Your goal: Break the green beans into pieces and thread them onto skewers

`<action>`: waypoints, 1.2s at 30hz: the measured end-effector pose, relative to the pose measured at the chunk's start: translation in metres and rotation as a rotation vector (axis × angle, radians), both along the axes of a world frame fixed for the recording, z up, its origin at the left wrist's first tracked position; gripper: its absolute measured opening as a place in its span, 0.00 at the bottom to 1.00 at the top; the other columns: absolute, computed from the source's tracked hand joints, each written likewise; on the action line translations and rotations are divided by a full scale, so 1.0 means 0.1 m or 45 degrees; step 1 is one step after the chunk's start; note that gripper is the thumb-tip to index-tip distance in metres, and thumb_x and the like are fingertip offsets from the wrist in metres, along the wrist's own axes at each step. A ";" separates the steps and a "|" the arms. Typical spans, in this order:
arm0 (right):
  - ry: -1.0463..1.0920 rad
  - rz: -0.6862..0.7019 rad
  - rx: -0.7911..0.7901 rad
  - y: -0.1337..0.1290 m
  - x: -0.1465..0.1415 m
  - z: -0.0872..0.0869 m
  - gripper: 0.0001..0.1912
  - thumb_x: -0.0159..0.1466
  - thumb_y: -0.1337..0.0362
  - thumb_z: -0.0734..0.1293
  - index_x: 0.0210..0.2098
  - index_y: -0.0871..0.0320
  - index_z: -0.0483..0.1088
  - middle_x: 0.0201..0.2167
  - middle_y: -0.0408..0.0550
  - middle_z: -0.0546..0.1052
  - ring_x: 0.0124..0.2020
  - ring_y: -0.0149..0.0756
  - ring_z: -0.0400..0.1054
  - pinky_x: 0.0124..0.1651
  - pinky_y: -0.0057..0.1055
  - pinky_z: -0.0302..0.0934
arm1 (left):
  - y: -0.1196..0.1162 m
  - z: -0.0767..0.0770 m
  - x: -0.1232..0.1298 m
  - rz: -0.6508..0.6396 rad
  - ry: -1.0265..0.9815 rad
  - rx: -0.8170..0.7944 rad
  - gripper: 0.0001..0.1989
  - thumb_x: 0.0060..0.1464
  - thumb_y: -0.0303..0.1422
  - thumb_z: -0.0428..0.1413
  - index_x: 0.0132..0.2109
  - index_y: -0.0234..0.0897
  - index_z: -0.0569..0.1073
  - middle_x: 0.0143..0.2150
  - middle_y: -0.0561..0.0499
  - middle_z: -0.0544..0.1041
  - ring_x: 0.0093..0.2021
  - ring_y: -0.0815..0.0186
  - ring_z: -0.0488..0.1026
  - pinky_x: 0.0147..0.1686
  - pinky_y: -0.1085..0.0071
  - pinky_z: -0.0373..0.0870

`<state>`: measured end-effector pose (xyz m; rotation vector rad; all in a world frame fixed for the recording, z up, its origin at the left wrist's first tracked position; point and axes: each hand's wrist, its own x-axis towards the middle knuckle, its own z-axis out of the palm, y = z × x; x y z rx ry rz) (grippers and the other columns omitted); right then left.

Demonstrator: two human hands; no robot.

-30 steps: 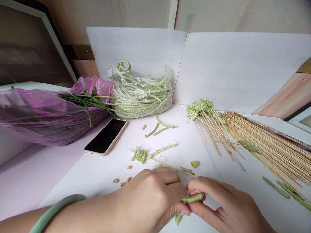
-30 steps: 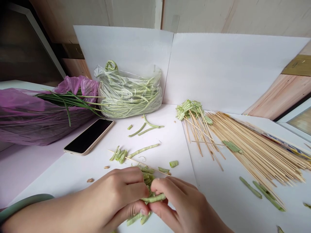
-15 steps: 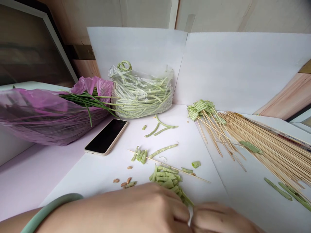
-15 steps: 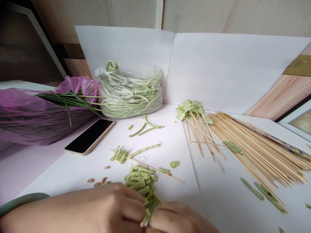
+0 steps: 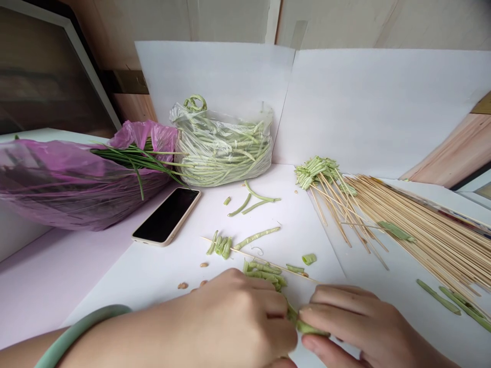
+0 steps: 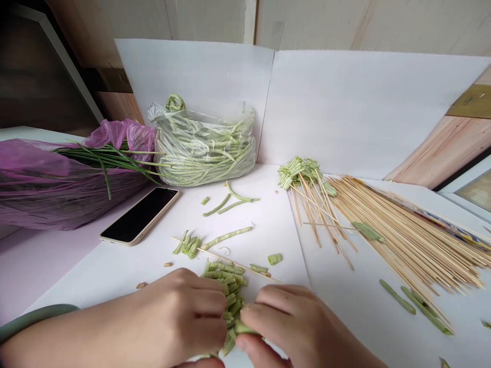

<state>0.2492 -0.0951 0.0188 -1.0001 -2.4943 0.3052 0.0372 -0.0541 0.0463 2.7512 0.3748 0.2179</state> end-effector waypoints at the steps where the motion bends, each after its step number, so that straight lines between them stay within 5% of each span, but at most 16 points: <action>1: -0.025 -0.021 0.069 0.01 0.00 -0.01 0.15 0.68 0.67 0.58 0.24 0.55 0.62 0.21 0.40 0.66 0.22 0.28 0.64 0.25 0.24 0.58 | 0.01 -0.01 0.00 0.043 0.016 0.045 0.13 0.57 0.33 0.57 0.28 0.37 0.63 0.28 0.54 0.69 0.26 0.69 0.63 0.23 0.70 0.60; 5: -0.029 -0.001 0.306 0.02 0.02 -0.14 0.16 0.69 0.66 0.58 0.25 0.55 0.64 0.21 0.41 0.69 0.23 0.32 0.65 0.26 0.28 0.58 | 0.02 -0.08 -0.02 0.096 0.048 0.061 0.06 0.56 0.32 0.56 0.32 0.37 0.67 0.30 0.55 0.71 0.27 0.69 0.66 0.23 0.70 0.59; 14: -0.021 -0.060 0.283 0.12 0.03 -0.18 0.22 0.72 0.52 0.53 0.30 0.56 0.68 0.22 0.41 0.71 0.23 0.31 0.68 0.26 0.29 0.61 | 0.05 -0.11 -0.03 0.247 0.003 -0.096 0.08 0.60 0.35 0.53 0.34 0.38 0.67 0.32 0.55 0.70 0.29 0.69 0.67 0.27 0.72 0.62; 21: -0.073 -0.137 0.265 0.17 0.14 -0.22 0.15 0.73 0.58 0.55 0.39 0.57 0.70 0.29 0.45 0.75 0.28 0.34 0.72 0.28 0.30 0.63 | 0.13 -0.14 -0.04 0.666 0.031 -0.072 0.08 0.60 0.33 0.49 0.33 0.38 0.67 0.32 0.52 0.69 0.31 0.66 0.68 0.30 0.70 0.62; 24: -0.069 -0.151 0.194 0.21 0.15 -0.23 0.10 0.71 0.62 0.58 0.39 0.57 0.69 0.28 0.44 0.73 0.27 0.33 0.70 0.28 0.30 0.62 | 0.14 -0.15 -0.03 0.726 0.085 -0.028 0.09 0.60 0.33 0.48 0.32 0.38 0.67 0.31 0.51 0.69 0.31 0.64 0.68 0.30 0.69 0.61; 30: -0.086 -0.239 0.133 0.33 0.14 -0.22 0.09 0.69 0.67 0.59 0.36 0.57 0.71 0.30 0.45 0.74 0.28 0.32 0.70 0.31 0.27 0.63 | 0.04 -0.12 -0.03 0.635 0.064 -0.008 0.12 0.59 0.30 0.48 0.28 0.37 0.66 0.27 0.52 0.69 0.26 0.67 0.67 0.26 0.71 0.60; 36: -0.159 -0.253 0.218 0.59 0.01 -0.18 0.10 0.68 0.71 0.60 0.38 0.58 0.72 0.34 0.48 0.76 0.33 0.35 0.71 0.34 0.32 0.65 | -0.06 -0.15 -0.01 0.154 -0.110 0.070 0.10 0.60 0.28 0.50 0.32 0.36 0.72 0.29 0.51 0.73 0.29 0.66 0.70 0.27 0.72 0.64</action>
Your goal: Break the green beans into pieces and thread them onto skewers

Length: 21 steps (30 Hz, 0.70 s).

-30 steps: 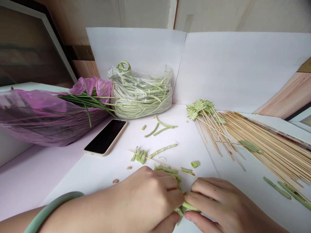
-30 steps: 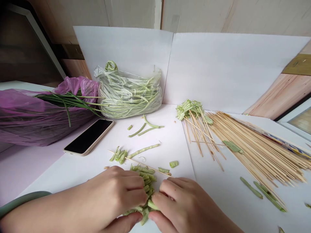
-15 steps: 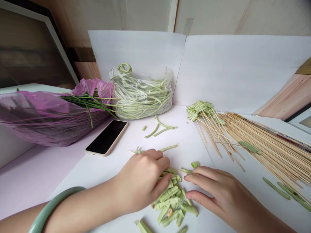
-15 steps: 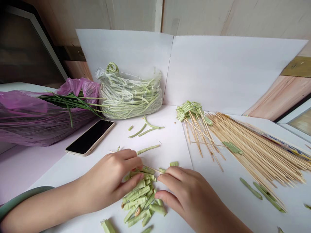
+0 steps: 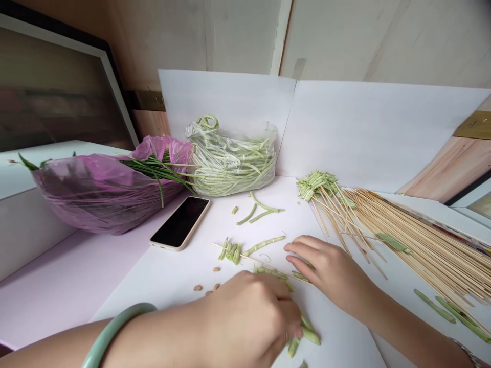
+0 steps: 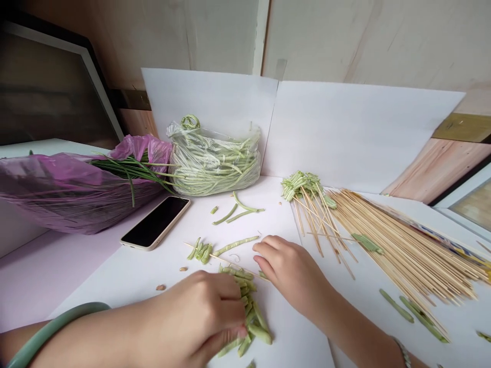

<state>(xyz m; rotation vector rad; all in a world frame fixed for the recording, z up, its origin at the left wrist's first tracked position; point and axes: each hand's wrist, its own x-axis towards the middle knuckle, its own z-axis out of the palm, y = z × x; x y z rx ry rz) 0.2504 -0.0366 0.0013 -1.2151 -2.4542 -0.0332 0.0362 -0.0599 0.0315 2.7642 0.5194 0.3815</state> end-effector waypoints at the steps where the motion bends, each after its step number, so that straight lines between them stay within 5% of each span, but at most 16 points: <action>1: -0.015 0.000 0.002 0.06 -0.05 0.02 0.10 0.68 0.72 0.60 0.39 0.59 0.73 0.35 0.49 0.76 0.34 0.36 0.71 0.36 0.32 0.65 | -0.01 -0.01 0.00 -0.079 -0.013 0.035 0.09 0.61 0.28 0.51 0.32 0.35 0.73 0.28 0.51 0.73 0.30 0.66 0.70 0.28 0.72 0.64; 5: -0.116 0.070 -0.020 0.32 -0.27 0.07 0.09 0.66 0.75 0.62 0.41 0.60 0.73 0.39 0.49 0.77 0.41 0.37 0.72 0.43 0.35 0.67 | -0.03 0.00 -0.01 -0.241 0.027 0.176 0.09 0.62 0.27 0.51 0.41 0.33 0.76 0.28 0.51 0.73 0.31 0.65 0.70 0.29 0.69 0.65; 8: -0.237 0.162 -0.072 0.46 -0.42 0.07 0.04 0.66 0.70 0.66 0.40 0.61 0.73 0.39 0.45 0.77 0.43 0.36 0.72 0.45 0.39 0.68 | -0.04 0.03 -0.03 -0.238 0.036 0.185 0.13 0.63 0.28 0.50 0.52 0.35 0.73 0.31 0.52 0.74 0.31 0.65 0.70 0.30 0.70 0.65; 12: -0.284 0.095 -0.081 0.51 -0.47 0.05 0.06 0.67 0.65 0.66 0.37 0.62 0.72 0.37 0.45 0.76 0.39 0.35 0.72 0.44 0.39 0.68 | -0.06 0.05 -0.04 -0.186 0.059 0.167 0.12 0.62 0.28 0.50 0.51 0.35 0.73 0.30 0.52 0.75 0.32 0.64 0.72 0.30 0.71 0.65; 16: -0.181 -0.038 -0.056 0.42 -0.33 0.07 0.04 0.66 0.68 0.66 0.34 0.61 0.71 0.31 0.43 0.75 0.35 0.34 0.72 0.39 0.35 0.68 | -0.05 0.07 -0.05 0.033 0.009 -0.016 0.12 0.59 0.27 0.52 0.49 0.35 0.71 0.34 0.50 0.77 0.31 0.63 0.75 0.29 0.71 0.68; 21: 0.054 -0.031 -0.064 0.17 -0.13 0.17 0.07 0.66 0.72 0.62 0.35 0.57 0.69 0.32 0.46 0.76 0.33 0.35 0.71 0.35 0.32 0.66 | 0.02 0.15 -0.11 0.554 -0.075 -0.016 0.09 0.63 0.29 0.46 0.44 0.35 0.70 0.34 0.47 0.76 0.33 0.61 0.74 0.32 0.66 0.71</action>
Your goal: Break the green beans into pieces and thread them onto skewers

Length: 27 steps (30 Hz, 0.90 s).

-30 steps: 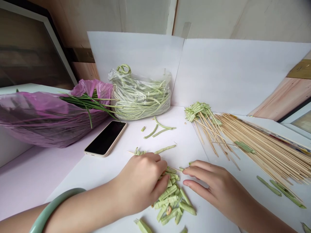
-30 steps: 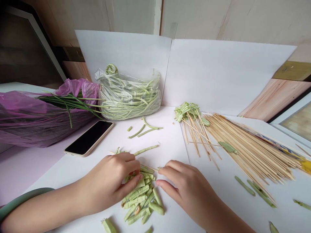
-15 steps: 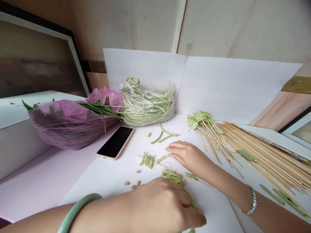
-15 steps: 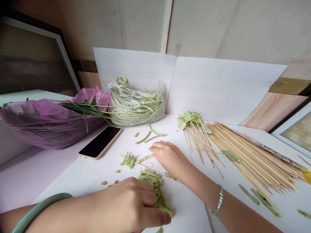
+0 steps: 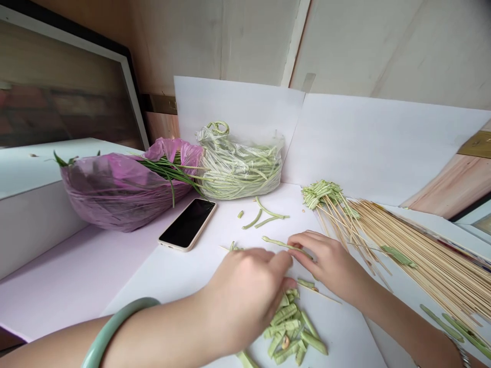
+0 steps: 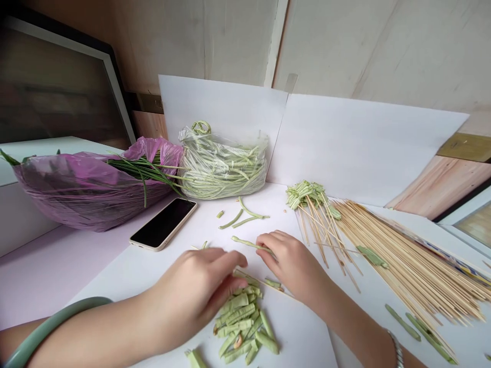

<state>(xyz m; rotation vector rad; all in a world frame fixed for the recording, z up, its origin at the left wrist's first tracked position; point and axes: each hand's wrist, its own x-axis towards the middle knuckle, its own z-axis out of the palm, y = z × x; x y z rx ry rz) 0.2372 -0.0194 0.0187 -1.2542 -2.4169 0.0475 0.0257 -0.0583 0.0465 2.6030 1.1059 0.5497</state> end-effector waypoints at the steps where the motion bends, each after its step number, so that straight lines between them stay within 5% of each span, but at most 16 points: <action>1: 0.041 0.010 -0.010 -0.06 0.02 0.03 0.06 0.66 0.71 0.61 0.35 0.56 0.69 0.32 0.45 0.76 0.33 0.34 0.71 0.34 0.30 0.66 | 0.01 0.02 -0.01 0.073 -0.013 0.027 0.08 0.63 0.30 0.47 0.45 0.35 0.69 0.36 0.46 0.76 0.35 0.59 0.74 0.34 0.64 0.72; 6: 0.225 0.051 -0.089 -0.31 -0.02 0.13 0.07 0.65 0.70 0.62 0.32 0.54 0.68 0.27 0.40 0.74 0.27 0.29 0.69 0.29 0.25 0.63 | 0.05 0.02 0.01 0.146 0.071 0.058 0.09 0.61 0.33 0.52 0.46 0.34 0.69 0.43 0.43 0.72 0.44 0.54 0.69 0.40 0.55 0.73; 13: 0.351 0.135 -0.191 -0.43 -0.08 0.12 0.08 0.65 0.71 0.62 0.32 0.54 0.68 0.26 0.38 0.71 0.26 0.26 0.67 0.28 0.22 0.59 | 0.06 -0.05 0.03 0.076 0.199 0.139 0.09 0.64 0.31 0.47 0.38 0.36 0.70 0.36 0.46 0.72 0.39 0.56 0.67 0.34 0.60 0.70; 20: 0.257 0.209 -0.018 -0.44 -0.12 0.04 0.08 0.66 0.71 0.61 0.32 0.57 0.67 0.25 0.41 0.69 0.26 0.29 0.66 0.28 0.24 0.60 | 0.06 -0.08 0.08 -0.073 0.254 0.120 0.09 0.60 0.22 0.49 0.32 0.35 0.67 0.30 0.49 0.71 0.30 0.64 0.67 0.29 0.70 0.65; 23: 0.123 0.280 0.161 -0.49 -0.17 0.06 0.16 0.69 0.70 0.57 0.25 0.57 0.63 0.21 0.41 0.66 0.22 0.29 0.62 0.25 0.25 0.58 | 0.04 -0.06 0.07 -0.150 0.233 0.090 0.10 0.60 0.22 0.48 0.31 0.35 0.66 0.29 0.50 0.72 0.28 0.66 0.67 0.28 0.71 0.64; 27: 0.037 0.358 0.111 -0.61 -0.16 0.12 0.23 0.73 0.67 0.52 0.22 0.57 0.62 0.19 0.41 0.67 0.21 0.28 0.63 0.26 0.24 0.58 | 0.02 0.01 0.01 -0.407 0.123 -0.173 0.11 0.56 0.24 0.53 0.28 0.38 0.60 0.28 0.53 0.71 0.27 0.69 0.66 0.26 0.74 0.63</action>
